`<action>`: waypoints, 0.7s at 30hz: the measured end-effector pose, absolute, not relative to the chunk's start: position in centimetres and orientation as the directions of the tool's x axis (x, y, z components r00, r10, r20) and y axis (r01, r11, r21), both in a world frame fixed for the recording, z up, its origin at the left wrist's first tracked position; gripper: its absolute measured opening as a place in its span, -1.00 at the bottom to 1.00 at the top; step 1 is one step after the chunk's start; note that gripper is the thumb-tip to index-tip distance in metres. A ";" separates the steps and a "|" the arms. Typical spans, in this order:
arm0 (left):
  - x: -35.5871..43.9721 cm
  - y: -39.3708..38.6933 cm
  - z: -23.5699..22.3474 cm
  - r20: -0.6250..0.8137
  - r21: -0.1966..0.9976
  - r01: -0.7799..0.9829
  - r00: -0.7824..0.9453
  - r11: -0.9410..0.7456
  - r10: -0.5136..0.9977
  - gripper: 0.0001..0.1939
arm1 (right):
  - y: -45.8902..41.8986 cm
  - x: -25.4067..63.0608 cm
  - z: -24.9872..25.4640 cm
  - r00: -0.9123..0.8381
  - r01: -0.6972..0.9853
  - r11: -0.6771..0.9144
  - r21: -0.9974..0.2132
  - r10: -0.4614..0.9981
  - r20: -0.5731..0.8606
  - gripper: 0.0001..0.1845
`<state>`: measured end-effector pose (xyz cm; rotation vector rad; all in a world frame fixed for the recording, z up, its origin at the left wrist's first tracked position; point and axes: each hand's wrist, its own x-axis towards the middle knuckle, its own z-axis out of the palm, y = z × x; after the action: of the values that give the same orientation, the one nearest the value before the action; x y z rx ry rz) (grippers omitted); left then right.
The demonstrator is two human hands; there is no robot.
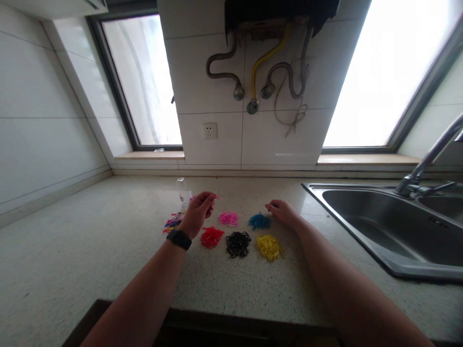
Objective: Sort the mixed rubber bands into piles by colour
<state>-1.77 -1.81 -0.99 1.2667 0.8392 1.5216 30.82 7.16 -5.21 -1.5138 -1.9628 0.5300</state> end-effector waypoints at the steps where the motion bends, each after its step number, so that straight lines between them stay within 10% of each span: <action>1: -1.8 -1.8 -1.0 0.323 0.918 -0.239 -0.014 -0.316 0.946 -0.66 | 7.2 30.8 -5.2 -0.174 0.724 0.273 -0.634 0.961 0.215 -0.59; 21: -1.6 -2.0 -1.1 0.384 0.920 0.056 0.073 -0.388 0.920 -0.72 | 7.1 30.8 -4.9 -0.167 0.753 0.248 -0.610 0.968 0.188 -0.58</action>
<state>-1.59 -1.95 -1.06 1.5786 1.0007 1.4135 30.77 7.06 -4.94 -1.5610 -1.9827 0.5175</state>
